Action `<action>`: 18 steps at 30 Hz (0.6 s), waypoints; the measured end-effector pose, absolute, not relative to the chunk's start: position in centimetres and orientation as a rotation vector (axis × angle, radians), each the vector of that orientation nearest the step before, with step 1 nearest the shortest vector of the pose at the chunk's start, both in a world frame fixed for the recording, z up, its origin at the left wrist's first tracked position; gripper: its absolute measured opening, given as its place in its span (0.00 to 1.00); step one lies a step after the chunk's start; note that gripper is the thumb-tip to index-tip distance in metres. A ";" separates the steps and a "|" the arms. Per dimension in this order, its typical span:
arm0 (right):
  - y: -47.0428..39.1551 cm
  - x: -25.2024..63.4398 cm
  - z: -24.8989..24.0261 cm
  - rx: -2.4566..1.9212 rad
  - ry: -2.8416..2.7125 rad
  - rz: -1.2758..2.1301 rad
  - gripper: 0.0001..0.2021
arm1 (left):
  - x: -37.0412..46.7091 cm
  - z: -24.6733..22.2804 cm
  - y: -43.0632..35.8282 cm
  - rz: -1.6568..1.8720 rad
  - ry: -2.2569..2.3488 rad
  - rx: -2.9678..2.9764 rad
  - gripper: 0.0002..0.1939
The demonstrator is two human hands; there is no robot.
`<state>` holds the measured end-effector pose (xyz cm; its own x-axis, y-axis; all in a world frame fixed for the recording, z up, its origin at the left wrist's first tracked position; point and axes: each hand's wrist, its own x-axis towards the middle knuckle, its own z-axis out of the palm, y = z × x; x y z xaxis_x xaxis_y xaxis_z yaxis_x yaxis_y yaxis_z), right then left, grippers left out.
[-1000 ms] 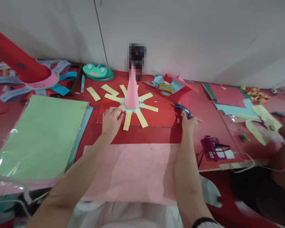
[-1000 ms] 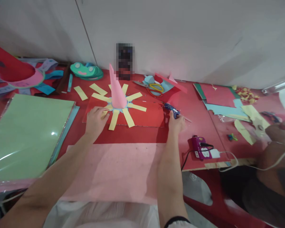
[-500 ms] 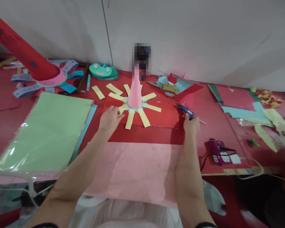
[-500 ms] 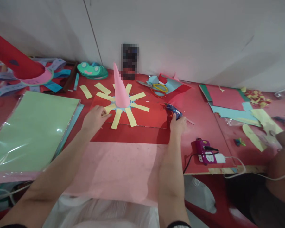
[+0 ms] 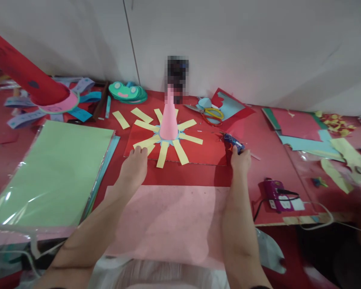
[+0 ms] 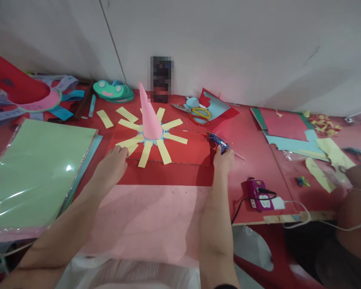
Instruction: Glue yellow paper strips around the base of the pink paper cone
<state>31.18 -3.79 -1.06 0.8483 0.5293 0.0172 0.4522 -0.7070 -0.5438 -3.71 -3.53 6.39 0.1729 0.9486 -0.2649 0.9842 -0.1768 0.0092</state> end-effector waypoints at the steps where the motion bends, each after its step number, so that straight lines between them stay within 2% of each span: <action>1: -3.8 31.2 -1.0 -2.469 -0.712 0.188 0.11 | -3.9 6.6 -3.5 -0.279 1.886 2.236 0.16; 5: -3.8 31.1 -1.0 -2.470 -0.702 0.201 0.11 | -4.2 8.0 -3.4 -0.209 1.919 2.133 0.14; 13: -3.9 31.2 -1.3 -2.450 -0.711 0.179 0.11 | -5.0 9.1 -2.6 -0.058 2.073 1.990 0.17; 18: -3.8 31.5 -1.6 -2.421 -0.712 0.182 0.11 | -6.0 9.5 -0.6 0.320 2.034 2.030 0.18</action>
<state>31.55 -3.84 -1.65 0.8464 0.5312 0.0365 0.4488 -0.6749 -0.5858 -6.01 -0.61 9.52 0.0018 0.9998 -0.0213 0.9448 0.0053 0.3275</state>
